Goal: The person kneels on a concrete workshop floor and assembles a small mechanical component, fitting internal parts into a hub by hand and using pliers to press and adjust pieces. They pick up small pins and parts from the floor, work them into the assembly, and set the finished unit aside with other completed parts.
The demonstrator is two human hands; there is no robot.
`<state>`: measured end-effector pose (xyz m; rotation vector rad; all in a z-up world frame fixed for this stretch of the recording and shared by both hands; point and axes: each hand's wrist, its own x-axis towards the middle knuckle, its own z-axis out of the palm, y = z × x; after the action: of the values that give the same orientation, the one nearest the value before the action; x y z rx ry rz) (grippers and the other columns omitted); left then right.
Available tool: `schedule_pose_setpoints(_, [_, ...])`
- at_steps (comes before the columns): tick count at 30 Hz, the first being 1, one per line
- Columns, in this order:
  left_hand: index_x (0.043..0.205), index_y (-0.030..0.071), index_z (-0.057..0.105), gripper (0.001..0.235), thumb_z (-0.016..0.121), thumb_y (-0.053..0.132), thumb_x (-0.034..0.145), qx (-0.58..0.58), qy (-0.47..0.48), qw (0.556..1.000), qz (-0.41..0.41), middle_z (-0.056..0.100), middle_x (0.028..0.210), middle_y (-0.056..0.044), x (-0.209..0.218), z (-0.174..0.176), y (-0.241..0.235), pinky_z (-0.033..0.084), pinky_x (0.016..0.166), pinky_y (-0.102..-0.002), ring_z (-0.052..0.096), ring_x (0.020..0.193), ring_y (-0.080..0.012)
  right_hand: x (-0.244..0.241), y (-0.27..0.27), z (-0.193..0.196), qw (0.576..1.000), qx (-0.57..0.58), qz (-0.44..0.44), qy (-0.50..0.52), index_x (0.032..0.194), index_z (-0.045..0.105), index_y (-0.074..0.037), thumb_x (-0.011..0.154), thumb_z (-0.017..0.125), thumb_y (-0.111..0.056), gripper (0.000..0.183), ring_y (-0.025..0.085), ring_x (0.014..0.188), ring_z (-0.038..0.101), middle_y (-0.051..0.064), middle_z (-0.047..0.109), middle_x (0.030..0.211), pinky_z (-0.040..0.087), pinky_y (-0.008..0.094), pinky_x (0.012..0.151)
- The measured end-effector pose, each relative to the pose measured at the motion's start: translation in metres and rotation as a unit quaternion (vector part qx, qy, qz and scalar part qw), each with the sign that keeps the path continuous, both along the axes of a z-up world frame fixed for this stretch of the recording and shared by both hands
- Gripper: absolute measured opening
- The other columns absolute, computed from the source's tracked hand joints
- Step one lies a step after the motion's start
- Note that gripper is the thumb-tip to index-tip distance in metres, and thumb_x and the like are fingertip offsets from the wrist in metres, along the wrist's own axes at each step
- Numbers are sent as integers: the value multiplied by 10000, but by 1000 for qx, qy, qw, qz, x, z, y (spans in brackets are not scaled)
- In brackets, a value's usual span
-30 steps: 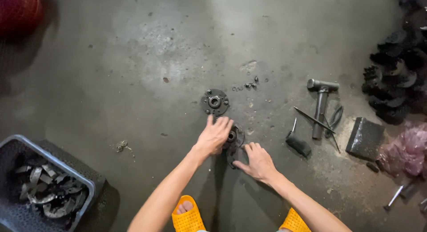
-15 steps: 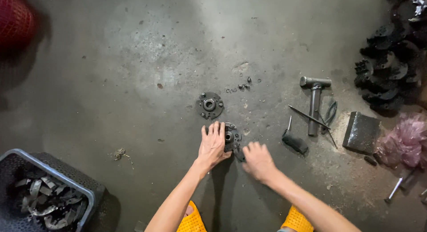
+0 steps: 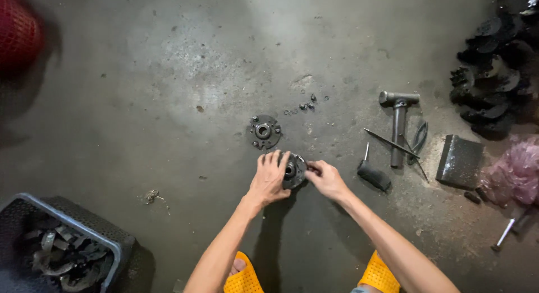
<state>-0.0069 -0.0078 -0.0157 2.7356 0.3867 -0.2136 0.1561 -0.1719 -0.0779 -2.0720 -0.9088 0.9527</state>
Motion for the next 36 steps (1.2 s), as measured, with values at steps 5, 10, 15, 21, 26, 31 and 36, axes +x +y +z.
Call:
schedule_pose_setpoints(5, [1455,21,399,1079,915,336,562,-152,-140,974,92,450,1414,-236,1,34,-19,338,1136,-550,417,1321,-431,39,-25,-1,930,21,-160,332,1232,692,6,1038,669,-284,350,231,877,676,115,721,1003,553,409,777])
schedule_pose_setpoints(10, [1504,12,379,1074,905,283,608,-239,-292,923,75,459,1476,-202,18,91,-27,386,1168,-487,445,1327,-424,42,-20,69,695,91,-212,681,1257,655,-53,942,594,-451,511,268,1040,715,110,749,1166,551,455,953])
schedule_pose_setpoints(15, [1584,25,311,1176,955,280,634,-197,-303,932,20,401,1599,-205,13,99,-25,371,1220,-504,431,1441,-414,42,-32,64,683,179,-77,704,1415,523,5,937,704,-403,653,306,1199,637,177,648,1332,468,481,1092])
schedule_pose_setpoints(21, [1603,0,148,1415,1011,365,543,-356,-273,887,110,255,1631,-238,16,98,-23,282,1230,-503,286,1525,-418,19,-8,121,894,216,-9,393,1582,338,6,756,843,-338,1028,234,1403,465,139,488,1519,357,398,1174])
schedule_pose_setpoints(26, [1639,66,196,1304,975,302,620,-451,-205,861,115,330,1618,-158,25,98,-22,404,1176,-484,379,1498,-333,7,-6,136,919,228,-19,322,1568,319,-4,710,859,-349,1071,265,1423,467,150,477,1519,370,415,1181])
schedule_pose_setpoints(31, [1598,103,379,1091,925,257,665,-492,-224,833,119,421,1572,-94,26,112,-26,535,1132,-443,485,1470,-265,2,-7,145,918,245,-46,307,1535,341,15,674,893,-317,1075,294,1425,457,168,476,1494,371,448,1168])
schedule_pose_setpoints(36, [1564,79,404,1023,910,201,683,-571,-264,761,160,454,1519,-61,24,101,-26,545,1109,-450,514,1422,-249,9,-3,143,930,201,-20,306,1573,269,-15,741,873,-345,1080,312,1452,441,221,470,1530,324,441,1214])
